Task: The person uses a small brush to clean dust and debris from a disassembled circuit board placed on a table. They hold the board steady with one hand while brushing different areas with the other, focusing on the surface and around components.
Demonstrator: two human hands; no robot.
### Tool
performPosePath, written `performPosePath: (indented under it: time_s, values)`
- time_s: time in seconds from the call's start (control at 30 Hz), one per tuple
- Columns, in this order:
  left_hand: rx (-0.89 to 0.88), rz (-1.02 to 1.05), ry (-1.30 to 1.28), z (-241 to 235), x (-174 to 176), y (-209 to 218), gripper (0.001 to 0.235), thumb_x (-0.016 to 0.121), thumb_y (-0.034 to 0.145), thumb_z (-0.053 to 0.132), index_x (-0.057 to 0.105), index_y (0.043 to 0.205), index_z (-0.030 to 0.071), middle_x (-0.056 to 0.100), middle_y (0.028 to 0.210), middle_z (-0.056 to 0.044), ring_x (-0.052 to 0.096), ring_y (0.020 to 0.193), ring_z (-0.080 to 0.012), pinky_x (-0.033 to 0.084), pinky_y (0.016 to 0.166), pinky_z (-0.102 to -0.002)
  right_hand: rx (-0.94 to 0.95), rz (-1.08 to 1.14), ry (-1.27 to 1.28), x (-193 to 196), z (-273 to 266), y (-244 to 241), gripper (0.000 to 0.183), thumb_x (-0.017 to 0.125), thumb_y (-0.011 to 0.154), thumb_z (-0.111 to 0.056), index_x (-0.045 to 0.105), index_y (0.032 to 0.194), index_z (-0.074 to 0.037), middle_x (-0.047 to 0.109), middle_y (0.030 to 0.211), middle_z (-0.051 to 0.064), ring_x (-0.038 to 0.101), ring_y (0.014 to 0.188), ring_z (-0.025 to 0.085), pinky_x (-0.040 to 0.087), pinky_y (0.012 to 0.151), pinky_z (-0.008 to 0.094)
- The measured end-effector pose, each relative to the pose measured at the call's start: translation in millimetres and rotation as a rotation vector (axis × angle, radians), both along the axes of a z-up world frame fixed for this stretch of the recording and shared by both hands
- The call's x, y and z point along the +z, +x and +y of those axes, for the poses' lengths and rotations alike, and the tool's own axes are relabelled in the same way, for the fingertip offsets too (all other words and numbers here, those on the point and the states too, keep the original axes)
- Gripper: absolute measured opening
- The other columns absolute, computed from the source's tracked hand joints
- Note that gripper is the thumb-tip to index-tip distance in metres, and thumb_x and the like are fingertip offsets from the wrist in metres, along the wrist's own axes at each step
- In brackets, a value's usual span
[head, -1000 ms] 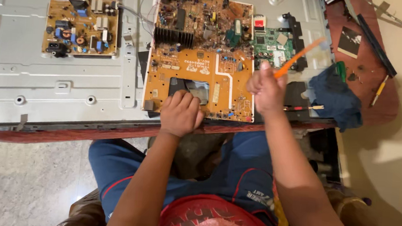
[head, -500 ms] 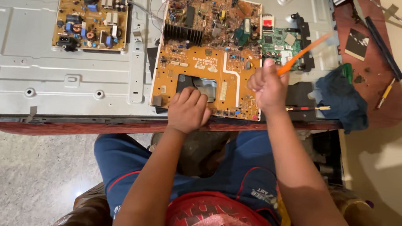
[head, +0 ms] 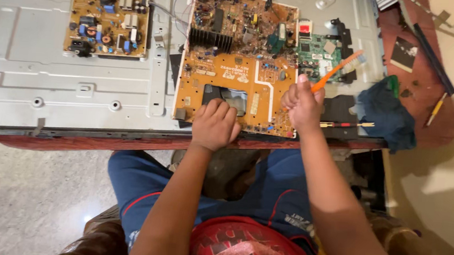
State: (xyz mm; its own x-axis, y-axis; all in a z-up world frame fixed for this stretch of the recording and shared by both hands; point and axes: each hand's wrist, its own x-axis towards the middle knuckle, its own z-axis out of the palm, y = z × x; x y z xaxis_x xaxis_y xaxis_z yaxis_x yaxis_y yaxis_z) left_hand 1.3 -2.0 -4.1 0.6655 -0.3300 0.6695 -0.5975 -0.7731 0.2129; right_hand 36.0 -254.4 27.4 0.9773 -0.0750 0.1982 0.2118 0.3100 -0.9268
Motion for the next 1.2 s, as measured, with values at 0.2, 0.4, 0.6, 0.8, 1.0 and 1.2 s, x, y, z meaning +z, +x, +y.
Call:
performPosePath:
  time_s: [0.2, 0.4, 0.6, 0.8, 1.0, 1.2]
  values:
    - [0.006, -0.014, 0.002, 1.4, 1.7, 0.9, 0.02, 0.065, 0.083, 0.033, 0.062, 0.087, 0.013, 0.062, 0.095, -0.005, 0.059, 0.1, -0.0261, 0.045, 0.079, -0.041, 0.023, -0.113, 0.174, 0.2, 7.8, 0.5, 0.055, 0.056, 0.112, -0.037, 0.032, 0.068, -0.014, 0.031, 0.055, 0.0, 0.029, 0.046, 0.013, 0.026, 0.047, 0.033]
    - [0.015, -0.023, 0.004, 0.6, 1.0, 0.8, 0.019, 0.064, 0.083, 0.032, 0.063, 0.087, 0.013, 0.063, 0.096, -0.005, 0.059, 0.102, -0.025, 0.045, 0.081, -0.041, -0.076, -0.064, 0.097, 5.6, 4.0, 5.5, 0.052, 0.059, 0.109, -0.034, 0.032, 0.068, -0.015, 0.03, 0.053, -0.001, 0.029, 0.045, 0.013, 0.027, 0.045, 0.034]
    - [0.014, -0.004, -0.001, 1.2, 0.1, -0.4, 0.018, 0.065, 0.082, 0.031, 0.062, 0.085, 0.014, 0.063, 0.096, -0.004, 0.06, 0.103, -0.0253, 0.045, 0.08, -0.041, -0.073, -0.091, 0.107, -2.9, -3.3, 10.1, 0.048, 0.057, 0.11, -0.033, 0.032, 0.072, -0.016, 0.031, 0.057, -0.003, 0.032, 0.048, 0.013, 0.028, 0.047, 0.034]
    - [0.014, -0.025, 0.0, 0.8, -0.1, -1.0, 0.019, 0.066, 0.082, 0.032, 0.063, 0.087, 0.013, 0.063, 0.096, -0.005, 0.06, 0.103, -0.0257, 0.045, 0.08, -0.041, 0.014, -0.076, 0.022, -4.2, -2.1, 6.5, 0.046, 0.055, 0.11, -0.031, 0.037, 0.073, -0.013, 0.031, 0.056, -0.004, 0.03, 0.047, 0.012, 0.029, 0.048, 0.033]
    - [0.004, -0.077, -0.021, 1.0, 5.0, 0.4, 0.02, 0.066, 0.083, 0.032, 0.063, 0.088, 0.013, 0.062, 0.097, -0.005, 0.06, 0.104, -0.0261, 0.045, 0.082, -0.041, 0.032, -0.001, 0.021, 10.7, -9.3, 1.5, 0.046, 0.056, 0.11, -0.031, 0.036, 0.072, -0.013, 0.032, 0.057, -0.002, 0.03, 0.048, 0.013, 0.029, 0.048, 0.034]
    - [0.009, -0.014, 0.014, 2.2, 2.9, 1.4, 0.019, 0.066, 0.083, 0.031, 0.062, 0.085, 0.013, 0.063, 0.095, -0.005, 0.059, 0.101, -0.0259, 0.045, 0.08, -0.041, 0.065, -0.183, 0.062, 0.1, -5.6, 0.5, 0.054, 0.052, 0.115, -0.034, 0.035, 0.069, -0.013, 0.032, 0.057, -0.001, 0.031, 0.049, 0.011, 0.028, 0.05, 0.033]
